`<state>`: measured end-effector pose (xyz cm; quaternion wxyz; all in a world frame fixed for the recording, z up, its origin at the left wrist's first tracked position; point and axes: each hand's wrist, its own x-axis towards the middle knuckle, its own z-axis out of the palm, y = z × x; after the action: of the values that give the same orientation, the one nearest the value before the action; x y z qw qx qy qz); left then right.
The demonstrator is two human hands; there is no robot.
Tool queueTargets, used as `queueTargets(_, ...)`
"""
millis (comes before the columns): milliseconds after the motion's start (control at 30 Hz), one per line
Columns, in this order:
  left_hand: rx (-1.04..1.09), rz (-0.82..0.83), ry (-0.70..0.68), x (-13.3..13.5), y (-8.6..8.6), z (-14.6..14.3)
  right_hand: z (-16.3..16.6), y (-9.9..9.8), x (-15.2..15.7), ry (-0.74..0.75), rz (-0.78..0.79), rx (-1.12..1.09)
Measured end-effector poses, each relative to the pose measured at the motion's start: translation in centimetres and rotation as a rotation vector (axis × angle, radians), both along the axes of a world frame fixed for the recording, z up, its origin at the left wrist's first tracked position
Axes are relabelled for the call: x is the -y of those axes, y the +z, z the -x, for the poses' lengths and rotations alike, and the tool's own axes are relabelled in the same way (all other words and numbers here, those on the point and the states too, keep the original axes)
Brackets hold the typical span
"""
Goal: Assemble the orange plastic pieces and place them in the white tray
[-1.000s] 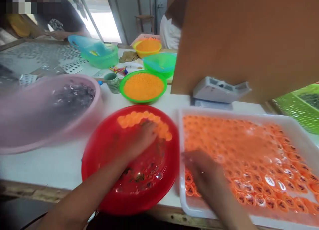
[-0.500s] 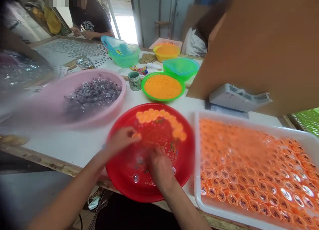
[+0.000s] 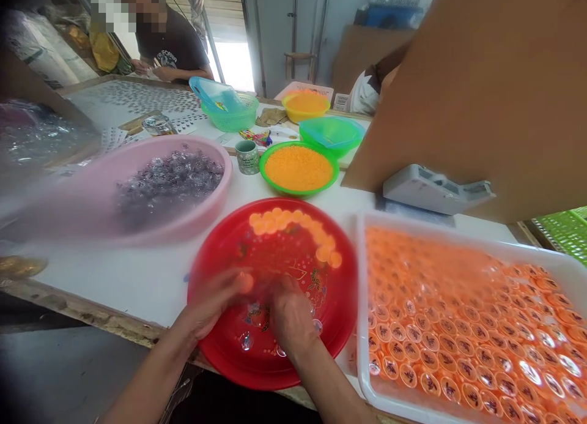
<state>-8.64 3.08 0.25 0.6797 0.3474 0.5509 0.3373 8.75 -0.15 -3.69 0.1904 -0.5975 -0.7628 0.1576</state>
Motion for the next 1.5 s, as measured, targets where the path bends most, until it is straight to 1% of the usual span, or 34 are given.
queueTargets(67,0.122,0.054,0.025,0.3,-0.1,0.0,-0.3,-0.1,0.0,0.018,0.001,-0.051)
queueTargets(100,0.15,0.066,0.027,0.5,-0.2,-0.1,-0.7,-0.2,0.1,0.007,0.009,-0.09)
queueTargets(200,0.163,0.082,0.018,0.8,-0.7,-0.8,-1.8,-0.3,0.3,-0.083,0.038,-0.171)
queueTargets(267,0.146,0.075,0.006,0.9,-1.1,-1.7,-2.3,0.1,0.5,-0.097,0.05,-0.178)
queueTargets(367,0.106,0.05,-0.015,0.9,-1.3,-3.4,-2.4,1.1,0.8,0.012,0.066,-0.231)
queueTargets(467,0.103,0.037,-0.081,0.8,-1.0,-4.4,-2.3,1.7,1.2,0.089,0.076,-0.341)
queueTargets(600,0.146,0.066,-0.124,0.8,-0.5,-4.4,-2.7,0.9,1.6,0.083,0.094,-0.483)
queueTargets(667,0.185,0.085,-0.143,0.9,-0.5,-4.1,-3.1,0.4,1.8,0.063,0.078,-0.534)
queueTargets(733,0.211,0.107,-0.163,1.0,-0.7,-3.9,-3.6,0.3,2.0,0.043,0.04,-0.563)
queueTargets(833,0.183,0.103,-0.16,1.2,-0.9,-3.9,-4.2,1.0,2.1,0.019,0.008,-0.569)
queueTargets(933,0.138,0.042,-0.192,1.4,-0.8,-4.1,-4.5,1.8,2.1,0.023,0.076,-0.562)
queueTargets(1000,0.102,0.004,-0.223,1.6,-0.6,-4.3,-4.4,2.0,2.0,-0.071,0.158,-0.637)
queueTargets(1100,0.048,-0.04,-0.245,1.9,-0.1,-4.8,-4.4,1.9,1.7,-0.314,0.327,-0.899)
queueTargets(1133,0.037,-0.046,-0.245,2.0,0.0,-4.9,-4.4,1.9,1.7,-0.356,0.367,-0.952)
queueTargets(1167,0.031,-0.05,-0.241,2.1,0.0,-5.0,-4.5,2.0,1.7,-0.361,0.381,-0.961)
queueTargets(1200,0.028,-0.052,-0.228,2.1,0.0,-5.0,-4.5,2.1,1.6,-0.328,0.371,-0.922)
queueTargets(1300,0.024,-0.058,-0.203,2.1,-0.4,-5.1,-4.6,2.8,1.8,-0.149,0.285,-0.714)
queueTargets(1333,0.025,-0.059,-0.212,2.1,-0.6,-5.1,-4.5,2.9,1.8,-0.116,0.28,-0.687)
queueTargets(1367,0.027,-0.064,-0.221,2.0,-0.7,-5.1,-4.4,2.9,1.9,-0.126,0.291,-0.698)
queueTargets(1400,0.028,-0.071,-0.226,2.0,-0.8,-5.1,-4.3,2.9,1.9,-0.175,0.313,-0.748)
queueTargets(1500,0.046,-0.076,-0.218,2.0,-0.7,-5.1,-4.1,2.3,1.9,-0.37,0.419,-1.027)
